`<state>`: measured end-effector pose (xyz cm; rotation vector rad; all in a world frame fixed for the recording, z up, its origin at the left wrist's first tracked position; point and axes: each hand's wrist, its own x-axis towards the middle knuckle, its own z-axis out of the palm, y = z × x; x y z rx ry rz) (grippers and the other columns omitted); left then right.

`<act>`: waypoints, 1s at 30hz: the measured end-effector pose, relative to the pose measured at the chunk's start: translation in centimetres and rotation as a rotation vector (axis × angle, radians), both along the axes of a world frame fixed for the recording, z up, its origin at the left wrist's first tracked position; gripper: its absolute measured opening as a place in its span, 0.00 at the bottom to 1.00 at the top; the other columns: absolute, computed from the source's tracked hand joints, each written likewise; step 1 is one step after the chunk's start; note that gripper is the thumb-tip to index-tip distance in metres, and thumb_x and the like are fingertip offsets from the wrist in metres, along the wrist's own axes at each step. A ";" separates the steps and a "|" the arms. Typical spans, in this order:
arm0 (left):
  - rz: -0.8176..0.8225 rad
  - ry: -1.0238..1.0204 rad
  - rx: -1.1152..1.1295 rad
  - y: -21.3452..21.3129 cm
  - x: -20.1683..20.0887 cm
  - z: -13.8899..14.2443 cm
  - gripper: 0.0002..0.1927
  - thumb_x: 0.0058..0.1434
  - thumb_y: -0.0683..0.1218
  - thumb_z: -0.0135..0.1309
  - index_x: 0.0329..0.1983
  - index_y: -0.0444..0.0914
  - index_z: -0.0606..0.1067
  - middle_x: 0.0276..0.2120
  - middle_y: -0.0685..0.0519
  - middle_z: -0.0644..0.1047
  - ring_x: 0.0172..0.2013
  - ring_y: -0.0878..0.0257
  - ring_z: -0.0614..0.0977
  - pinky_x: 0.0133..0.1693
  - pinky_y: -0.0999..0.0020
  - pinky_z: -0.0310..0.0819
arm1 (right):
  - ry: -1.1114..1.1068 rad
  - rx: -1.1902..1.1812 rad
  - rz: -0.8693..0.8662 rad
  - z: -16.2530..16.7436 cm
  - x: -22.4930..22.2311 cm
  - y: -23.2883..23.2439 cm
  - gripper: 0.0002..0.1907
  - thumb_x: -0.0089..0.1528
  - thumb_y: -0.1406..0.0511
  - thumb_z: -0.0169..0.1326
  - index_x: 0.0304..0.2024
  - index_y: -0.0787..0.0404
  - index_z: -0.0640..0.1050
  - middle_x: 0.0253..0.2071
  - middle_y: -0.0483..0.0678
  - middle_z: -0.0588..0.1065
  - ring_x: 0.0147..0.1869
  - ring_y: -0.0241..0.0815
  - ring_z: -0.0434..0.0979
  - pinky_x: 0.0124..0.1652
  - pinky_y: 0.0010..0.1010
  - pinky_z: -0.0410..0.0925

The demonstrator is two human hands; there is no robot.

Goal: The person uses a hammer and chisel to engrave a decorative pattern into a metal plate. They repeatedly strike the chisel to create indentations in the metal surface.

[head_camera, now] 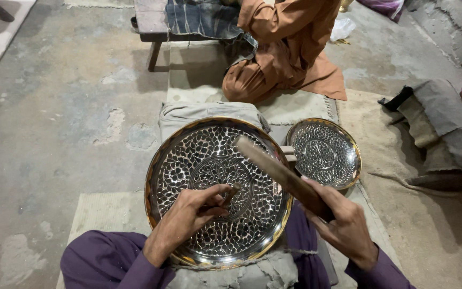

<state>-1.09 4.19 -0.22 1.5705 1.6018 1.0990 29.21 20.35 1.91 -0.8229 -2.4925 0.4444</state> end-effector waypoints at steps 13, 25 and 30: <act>0.007 -0.013 -0.015 0.1 0.0 -0.5 0.29 0.57 0.39 0.60 0.63 0.45 0.73 0.38 0.51 0.86 0.36 0.63 0.89 0.42 0.67 0.87 | 0.245 -0.129 0.217 -0.5 -0.2 1.4 0.39 0.58 0.72 0.54 0.72 0.50 0.63 0.53 0.52 0.78 0.49 0.46 0.83 0.47 0.37 0.77; -0.012 -0.035 -0.038 0.1 0.1 1.1 0.30 0.56 0.39 0.61 0.64 0.45 0.72 0.36 0.50 0.86 0.35 0.62 0.89 0.41 0.67 0.86 | -0.291 0.222 -0.102 -0.7 -0.2 1.4 0.36 0.58 0.68 0.59 0.67 0.37 0.71 0.39 0.43 0.83 0.32 0.43 0.82 0.36 0.38 0.78; -0.005 -0.036 -0.012 0.1 0.0 0.9 0.27 0.57 0.38 0.61 0.62 0.43 0.74 0.37 0.50 0.86 0.37 0.62 0.90 0.41 0.66 0.85 | -0.136 -0.037 -0.016 -1.2 0.0 1.7 0.33 0.59 0.69 0.56 0.67 0.43 0.69 0.37 0.40 0.81 0.33 0.37 0.82 0.32 0.33 0.77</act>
